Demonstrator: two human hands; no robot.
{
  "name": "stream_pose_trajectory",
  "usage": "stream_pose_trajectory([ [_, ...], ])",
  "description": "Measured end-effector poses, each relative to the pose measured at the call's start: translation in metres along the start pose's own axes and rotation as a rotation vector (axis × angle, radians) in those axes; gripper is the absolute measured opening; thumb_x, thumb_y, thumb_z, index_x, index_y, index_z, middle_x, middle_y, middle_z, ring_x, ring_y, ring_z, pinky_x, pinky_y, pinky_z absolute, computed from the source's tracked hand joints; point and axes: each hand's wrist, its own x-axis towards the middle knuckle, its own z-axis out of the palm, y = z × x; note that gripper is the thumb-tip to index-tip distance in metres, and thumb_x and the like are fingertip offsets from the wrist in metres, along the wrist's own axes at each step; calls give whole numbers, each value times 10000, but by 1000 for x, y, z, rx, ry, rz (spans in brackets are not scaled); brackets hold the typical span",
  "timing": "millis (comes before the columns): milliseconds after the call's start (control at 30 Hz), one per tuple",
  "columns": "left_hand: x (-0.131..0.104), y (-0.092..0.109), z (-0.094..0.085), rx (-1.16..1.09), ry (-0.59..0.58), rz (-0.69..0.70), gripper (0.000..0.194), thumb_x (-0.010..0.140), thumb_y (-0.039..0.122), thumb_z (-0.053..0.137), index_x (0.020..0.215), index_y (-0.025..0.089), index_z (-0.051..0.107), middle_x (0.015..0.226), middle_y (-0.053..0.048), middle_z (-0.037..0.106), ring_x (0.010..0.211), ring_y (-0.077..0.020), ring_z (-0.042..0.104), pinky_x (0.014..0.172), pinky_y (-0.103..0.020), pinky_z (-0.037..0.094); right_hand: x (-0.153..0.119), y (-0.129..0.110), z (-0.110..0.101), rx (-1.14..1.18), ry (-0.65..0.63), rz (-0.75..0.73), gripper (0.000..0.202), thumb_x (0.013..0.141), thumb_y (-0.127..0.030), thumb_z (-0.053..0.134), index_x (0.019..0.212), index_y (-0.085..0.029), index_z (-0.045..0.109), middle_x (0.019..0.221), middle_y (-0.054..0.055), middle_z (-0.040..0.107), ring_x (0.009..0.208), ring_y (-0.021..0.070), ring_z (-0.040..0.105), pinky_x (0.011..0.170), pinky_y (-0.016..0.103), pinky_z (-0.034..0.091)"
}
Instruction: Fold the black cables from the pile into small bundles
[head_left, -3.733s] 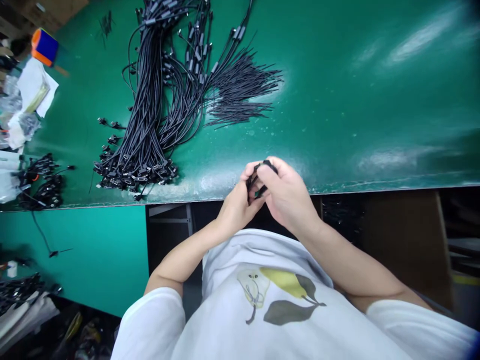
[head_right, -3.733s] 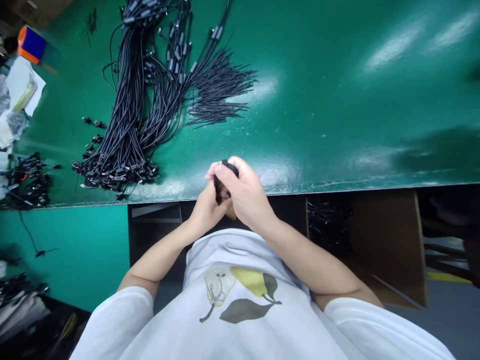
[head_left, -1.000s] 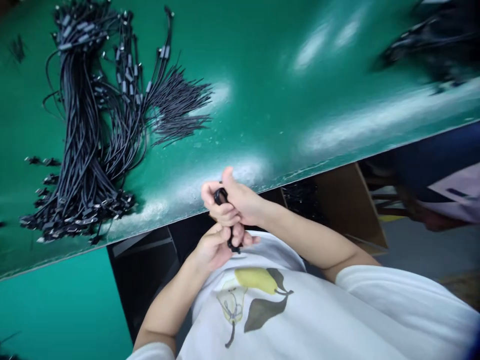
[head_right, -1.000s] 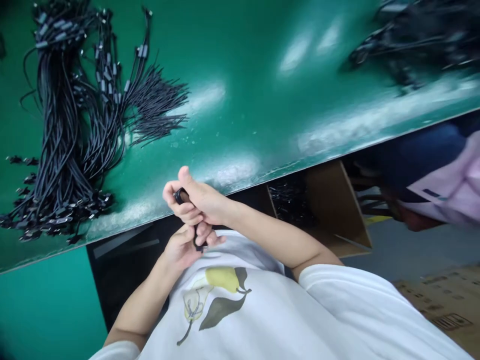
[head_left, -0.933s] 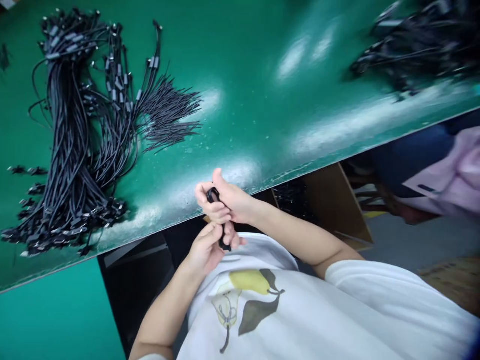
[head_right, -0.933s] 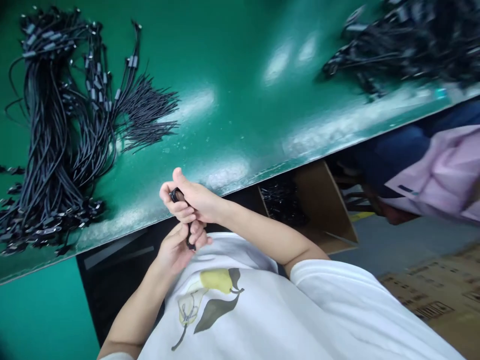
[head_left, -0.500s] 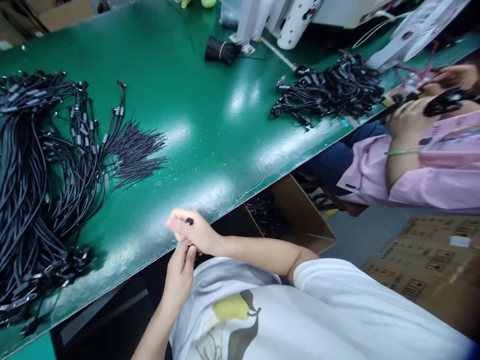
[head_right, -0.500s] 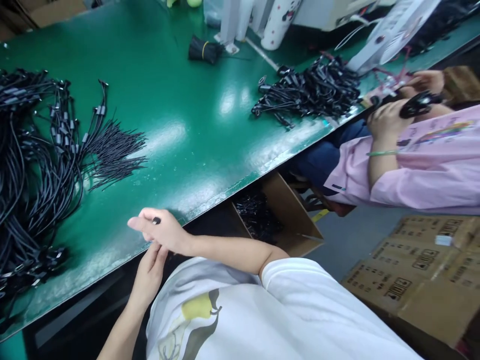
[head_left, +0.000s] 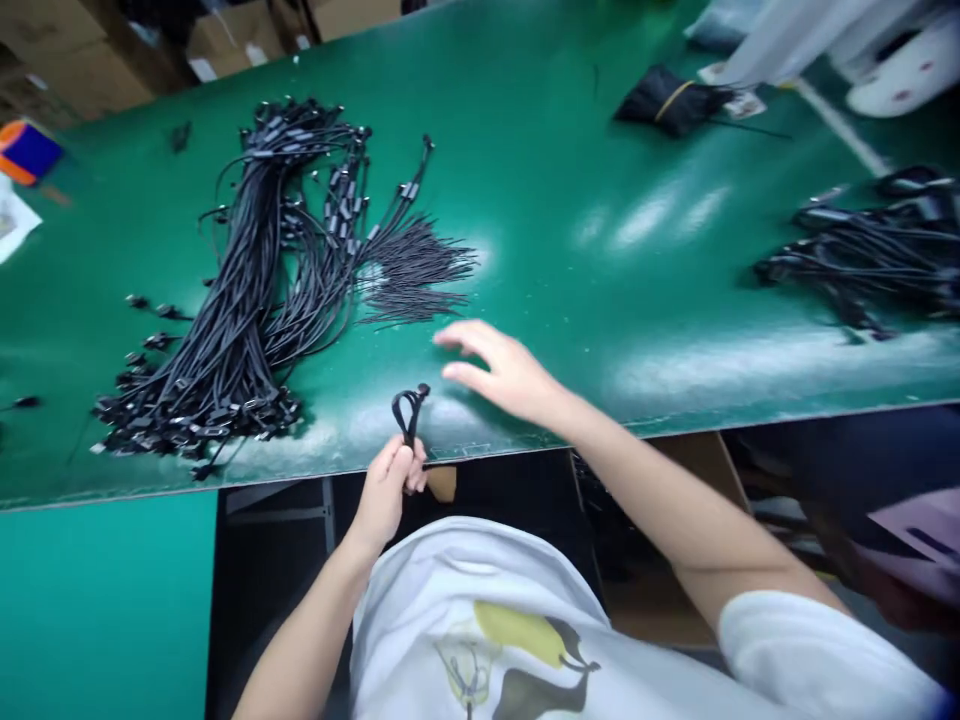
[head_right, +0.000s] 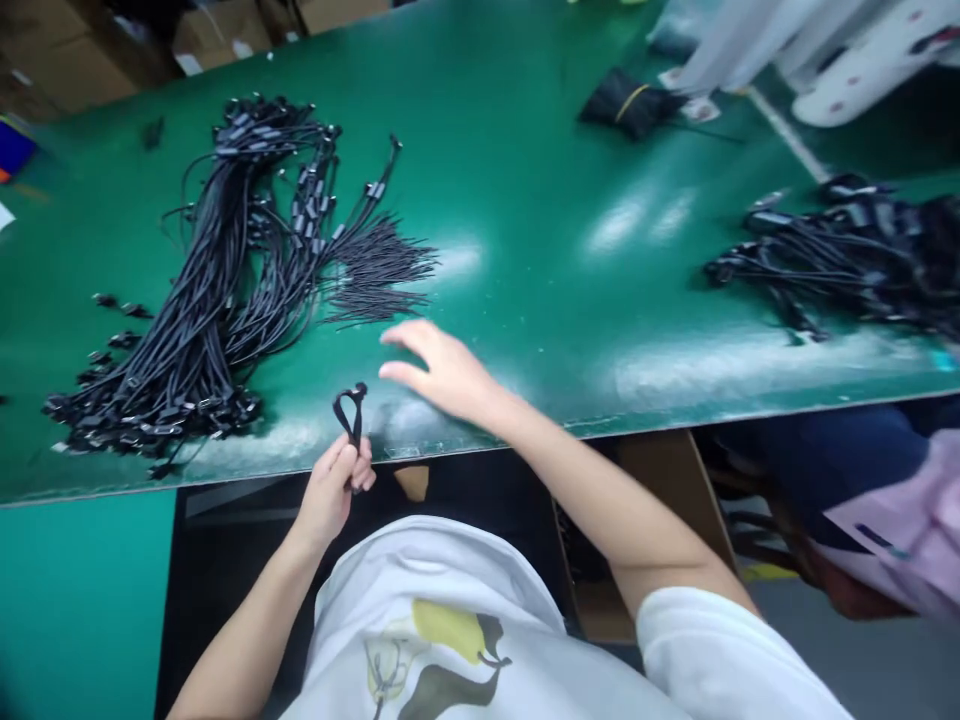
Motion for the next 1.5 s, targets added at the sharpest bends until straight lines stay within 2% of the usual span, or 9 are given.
stream_pose_trajectory([
  [233, 15, -3, -36, 289, 148, 254, 358, 973, 525, 456, 917, 183, 542, 642, 40, 418, 602, -115, 435, 633, -267, 392, 168, 75, -35, -637, 92, 168, 672, 991, -531, 403, 1472, -62, 427, 1566, 194, 335, 1474, 323, 272, 1211, 509, 226],
  [400, 24, -2, -46, 286, 92, 250, 408, 973, 571, 416, 916, 183, 526, 641, 40, 434, 607, -123, 464, 655, -280, 421, 206, 87, -29, -795, 99, -51, 563, 1001, -501, 371, 1346, -102, 569, 1471, 155, 483, 1392, 314, 386, 1187, 534, 241],
  [567, 40, 9, -38, 166, 176, 187, 434, 966, 587, 416, 934, 173, 544, 716, 1, 560, 621, -117, 533, 650, -263, 441, 208, 87, -13, -845, 80, -89, 569, 996, -496, 356, 1299, -86, 609, 1299, 200, 574, 1189, 335, 517, 1034, 499, 416],
  [667, 66, 22, -35, 164, 344, 162, 468, 990, 547, 381, 1210, 164, 535, 1096, -129, 683, 841, -157, 675, 668, -243, 459, 204, 85, -9, -842, 104, -78, 564, 986, -538, 374, 1258, -120, 637, 1293, 194, 562, 1204, 349, 498, 1027, 514, 411],
  [900, 138, 38, -17, 132, 382, 297, 368, 1022, 408, 361, 1252, 156, 499, 1483, -183, 482, 1256, -240, 597, 917, -292, 522, 164, 75, -11, -694, -143, -60, 781, 906, -626, 526, 1450, -71, 443, 1499, 198, 433, 1382, 341, 398, 1165, 526, 284],
  [1000, 158, 36, -1, 149, 310, 294, 345, 1023, 369, 368, 1264, 154, 492, 1451, -176, 519, 1238, -242, 611, 944, -311, 525, 137, 73, -12, -698, -204, -108, 894, 832, -601, 652, 1508, -98, 356, 1534, 201, 387, 1424, 348, 350, 1182, 574, 229],
  [1133, 178, 39, 21, 233, 230, 295, 312, 1025, 341, 356, 1194, 144, 529, 1386, -166, 576, 1153, -230, 661, 859, -275, 540, 115, 75, -20, -662, -156, -158, 513, 971, -366, 489, 1444, -167, 461, 1481, 139, 484, 1374, 281, 441, 1161, 538, 295],
  [1333, 192, 50, 51, 353, 127, 214, 329, 1022, 311, 333, 1237, 148, 521, 1301, -157, 644, 966, -190, 713, 663, -227, 496, 103, 90, -56, -684, -98, -187, 432, 977, -274, 431, 1385, -161, 520, 1414, 129, 555, 1313, 262, 509, 1101, 479, 389],
  [1500, 197, 55, 29, 291, 193, 248, 333, 1010, 342, 344, 1080, 127, 588, 1024, -138, 733, 822, -155, 698, 746, -260, 522, 82, 111, -95, -727, -150, -187, 524, 957, -403, 465, 1440, -200, 479, 1441, 119, 532, 1339, 280, 491, 1120, 532, 365],
])
